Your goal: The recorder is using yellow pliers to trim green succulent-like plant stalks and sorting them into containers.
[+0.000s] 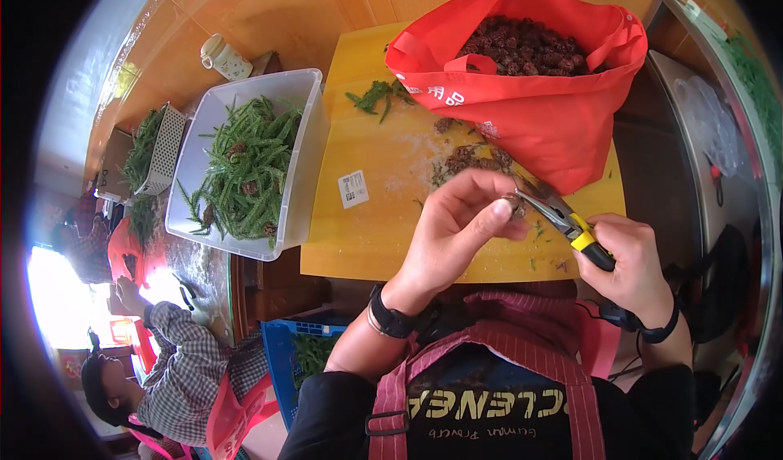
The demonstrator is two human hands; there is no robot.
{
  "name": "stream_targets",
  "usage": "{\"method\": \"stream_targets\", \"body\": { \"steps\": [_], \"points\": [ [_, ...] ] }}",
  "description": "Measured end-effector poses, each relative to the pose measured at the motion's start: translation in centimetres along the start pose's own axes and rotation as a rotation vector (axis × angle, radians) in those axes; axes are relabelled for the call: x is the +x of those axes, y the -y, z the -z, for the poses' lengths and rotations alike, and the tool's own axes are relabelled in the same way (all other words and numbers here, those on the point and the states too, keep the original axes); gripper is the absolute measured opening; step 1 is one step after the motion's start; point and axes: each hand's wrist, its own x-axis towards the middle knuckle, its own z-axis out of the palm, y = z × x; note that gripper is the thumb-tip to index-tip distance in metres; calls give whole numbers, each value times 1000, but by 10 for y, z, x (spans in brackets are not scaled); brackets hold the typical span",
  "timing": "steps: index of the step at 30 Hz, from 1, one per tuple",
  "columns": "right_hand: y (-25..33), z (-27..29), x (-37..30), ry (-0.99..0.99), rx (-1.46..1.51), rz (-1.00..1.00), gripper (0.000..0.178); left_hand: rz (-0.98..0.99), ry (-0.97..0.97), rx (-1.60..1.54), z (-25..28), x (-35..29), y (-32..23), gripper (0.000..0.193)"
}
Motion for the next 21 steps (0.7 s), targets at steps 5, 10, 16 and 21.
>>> {"method": "stream_targets", "body": {
  "steps": [5,10,16,21],
  "points": [
    [-1,0,-1,17,-4,-18,18,137,105,22,9,-1,4,14],
    [-1,1,-1,46,24,-56,16,0,16,175,1,-2,6,17],
    [-3,-1,-3,54,48,-69,14,-533,36,750,4,1,13,24],
    [-4,-1,-5,79,61,-107,12,-851,38,1133,0,3,7,24]
  ]
}}
